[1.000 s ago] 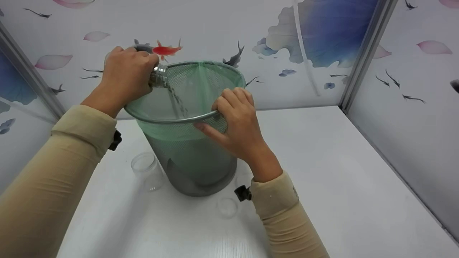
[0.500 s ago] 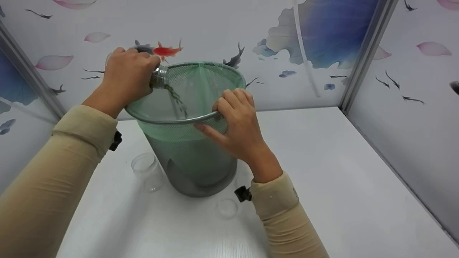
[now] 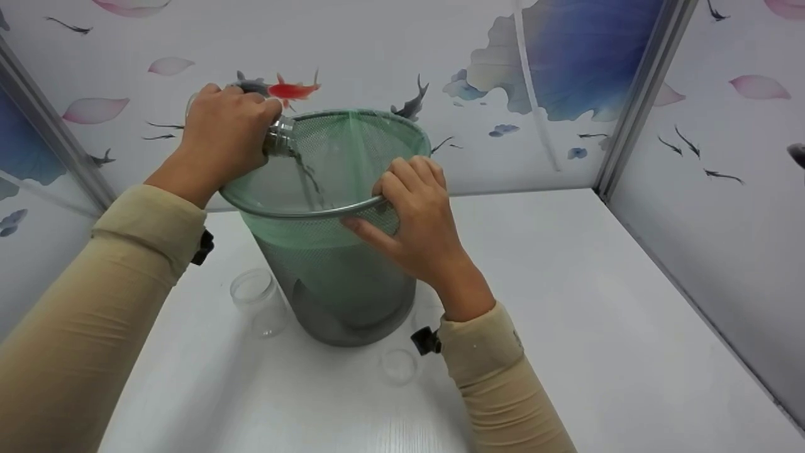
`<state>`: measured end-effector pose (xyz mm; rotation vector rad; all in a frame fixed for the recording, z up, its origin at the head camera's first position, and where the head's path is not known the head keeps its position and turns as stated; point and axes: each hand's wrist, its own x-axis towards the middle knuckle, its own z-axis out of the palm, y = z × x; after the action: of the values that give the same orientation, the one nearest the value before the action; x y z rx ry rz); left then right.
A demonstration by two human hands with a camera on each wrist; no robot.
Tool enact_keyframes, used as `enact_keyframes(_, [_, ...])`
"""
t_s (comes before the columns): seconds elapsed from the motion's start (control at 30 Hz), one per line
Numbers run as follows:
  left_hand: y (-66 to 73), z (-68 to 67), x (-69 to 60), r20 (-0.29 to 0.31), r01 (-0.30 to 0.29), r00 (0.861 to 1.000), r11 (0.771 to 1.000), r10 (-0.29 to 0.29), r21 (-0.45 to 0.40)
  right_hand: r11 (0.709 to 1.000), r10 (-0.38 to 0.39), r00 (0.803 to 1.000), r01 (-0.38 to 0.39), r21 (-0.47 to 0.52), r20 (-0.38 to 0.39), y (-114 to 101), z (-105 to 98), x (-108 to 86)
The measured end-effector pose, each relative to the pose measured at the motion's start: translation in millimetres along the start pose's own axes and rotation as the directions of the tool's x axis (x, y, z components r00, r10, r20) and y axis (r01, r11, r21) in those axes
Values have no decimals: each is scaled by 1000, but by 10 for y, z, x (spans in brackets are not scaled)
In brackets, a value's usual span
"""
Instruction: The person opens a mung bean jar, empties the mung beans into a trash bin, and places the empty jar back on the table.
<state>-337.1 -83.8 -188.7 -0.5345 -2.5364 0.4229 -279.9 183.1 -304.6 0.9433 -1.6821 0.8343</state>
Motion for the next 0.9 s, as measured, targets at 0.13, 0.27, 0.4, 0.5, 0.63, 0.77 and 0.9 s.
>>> enact_keyframes(0.13, [-2, 1, 1, 0, -3, 1000, 1000, 3, 0, 1000, 1, 1000, -1, 0, 0, 3, -2, 3])
enact_keyframes(0.27, [-3, 5, 0, 5, -3, 1000, 1000, 3, -3, 1000, 5, 1000, -5, -2, 4, 0, -4, 4])
enact_keyframes(0.4, [-2, 12, -3, 8, -4, 1000, 1000, 4, -6, 1000, 4, 1000, -4, -3, 6, -3, -2, 4])
enact_keyframes(0.5, [-2, 12, -3, 7, -5, 1000, 1000, 5, -6, 1000, 4, 1000, -4, -4, 7, -4, -2, 4])
enact_keyframes(0.63, [-1, 10, 0, 8, -6, 1000, 1000, 6, 2, 1000, 7, 1000, -7, -5, 10, -4, -3, 2])
enact_keyframes(0.77, [4, 5, 2, 15, -6, 1000, 1000, 6, 5, 1000, 7, 1000, -7, -1, 9, -3, -3, 0])
enact_keyframes(0.9, [1, 6, 10, 23, -1, 1000, 1000, 1, 5, 1000, 7, 1000, -7, 0, 10, 0, -4, -4])
